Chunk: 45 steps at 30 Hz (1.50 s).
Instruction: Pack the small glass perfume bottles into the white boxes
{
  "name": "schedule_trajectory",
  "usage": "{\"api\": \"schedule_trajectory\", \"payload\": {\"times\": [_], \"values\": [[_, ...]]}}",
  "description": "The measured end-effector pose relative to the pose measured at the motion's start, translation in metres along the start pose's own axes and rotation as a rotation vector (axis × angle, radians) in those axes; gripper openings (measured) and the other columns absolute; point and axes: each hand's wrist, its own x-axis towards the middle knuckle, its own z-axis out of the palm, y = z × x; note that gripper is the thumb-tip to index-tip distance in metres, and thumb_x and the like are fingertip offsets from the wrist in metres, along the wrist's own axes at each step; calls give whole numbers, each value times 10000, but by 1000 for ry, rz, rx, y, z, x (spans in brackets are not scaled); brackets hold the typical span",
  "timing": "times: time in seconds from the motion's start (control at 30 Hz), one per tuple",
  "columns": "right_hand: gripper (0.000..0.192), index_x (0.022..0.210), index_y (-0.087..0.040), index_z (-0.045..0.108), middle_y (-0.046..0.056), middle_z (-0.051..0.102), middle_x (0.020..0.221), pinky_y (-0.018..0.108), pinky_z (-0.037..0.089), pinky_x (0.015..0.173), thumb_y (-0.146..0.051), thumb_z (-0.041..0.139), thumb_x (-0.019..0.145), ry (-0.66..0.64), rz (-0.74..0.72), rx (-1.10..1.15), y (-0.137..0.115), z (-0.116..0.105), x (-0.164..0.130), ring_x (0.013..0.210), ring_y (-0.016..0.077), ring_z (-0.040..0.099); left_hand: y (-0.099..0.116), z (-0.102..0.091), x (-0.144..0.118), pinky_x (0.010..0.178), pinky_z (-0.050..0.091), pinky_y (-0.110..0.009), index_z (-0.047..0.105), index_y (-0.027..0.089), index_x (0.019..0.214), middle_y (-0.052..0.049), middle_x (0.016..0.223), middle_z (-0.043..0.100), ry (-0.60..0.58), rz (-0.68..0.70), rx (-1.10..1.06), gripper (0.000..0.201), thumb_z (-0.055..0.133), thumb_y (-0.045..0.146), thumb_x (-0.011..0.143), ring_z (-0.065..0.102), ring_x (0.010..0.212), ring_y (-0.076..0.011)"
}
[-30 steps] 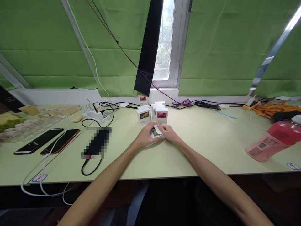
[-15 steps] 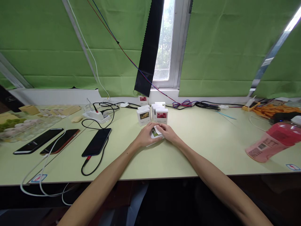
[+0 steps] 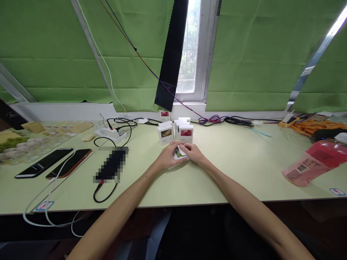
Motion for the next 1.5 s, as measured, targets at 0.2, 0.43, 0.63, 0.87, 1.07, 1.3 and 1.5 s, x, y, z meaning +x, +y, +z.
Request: {"api": "schedule_trajectory", "payload": {"times": [0.2, 0.43, 0.63, 0.87, 1.07, 1.3, 1.5], "values": [[480, 723, -195, 597, -11, 552, 690, 286, 375, 634, -655, 565, 853, 0, -3, 15, -1, 0, -1, 676, 151, 492, 1, 0, 0, 981, 511, -397, 587, 259, 1307, -65, 1232, 650, -12, -17, 2, 567, 758, 497, 822, 647, 1115, -257], [474, 719, -193, 613, -10, 548, 683, 284, 370, 628, -647, 586, 854, 8, -1, 29, -2, 0, -2, 666, 149, 482, 1, 0, 0, 982, 515, -406, 588, 257, 1305, -72, 1238, 646, -13, -29, -2, 572, 756, 502, 816, 647, 1116, -264], [471, 741, -193, 649, -14, 547, 669, 285, 367, 620, -648, 600, 850, 34, -12, 32, 1, 1, -1, 647, 145, 467, 1, 0, 1, 991, 515, -413, 599, 252, 1284, -74, 1223, 648, 18, -19, 1, 557, 756, 506, 814, 645, 1117, -268], [450, 735, -193, 649, -7, 549, 671, 286, 361, 606, -627, 622, 848, 67, -20, 51, 1, 2, -1, 639, 145, 462, 4, 0, 1, 985, 523, -426, 604, 244, 1273, -78, 1209, 645, 34, -40, 7, 560, 759, 512, 807, 638, 1124, -276], [434, 725, -194, 639, -6, 558, 683, 292, 372, 620, -612, 643, 840, 74, -28, 81, 2, 3, 0, 644, 146, 472, 4, 1, 1, 982, 525, -433, 601, 243, 1272, -80, 1205, 646, 39, -43, 9, 568, 760, 524, 805, 635, 1121, -279], [412, 761, -192, 662, 8, 597, 719, 295, 393, 642, -594, 630, 846, 77, -27, 64, 2, 3, 0, 670, 155, 498, 3, 1, 1, 981, 523, -430, 600, 243, 1282, -82, 1233, 643, 39, -38, 1, 573, 757, 530, 811, 634, 1131, -280], [401, 783, -192, 668, 17, 628, 752, 293, 408, 657, -584, 620, 851, 79, -30, 44, 1, 3, 0, 693, 162, 526, 2, 1, 2, 984, 521, -427, 597, 242, 1285, -80, 1237, 642, 41, -29, 6, 572, 755, 527, 815, 634, 1130, -277]]}}
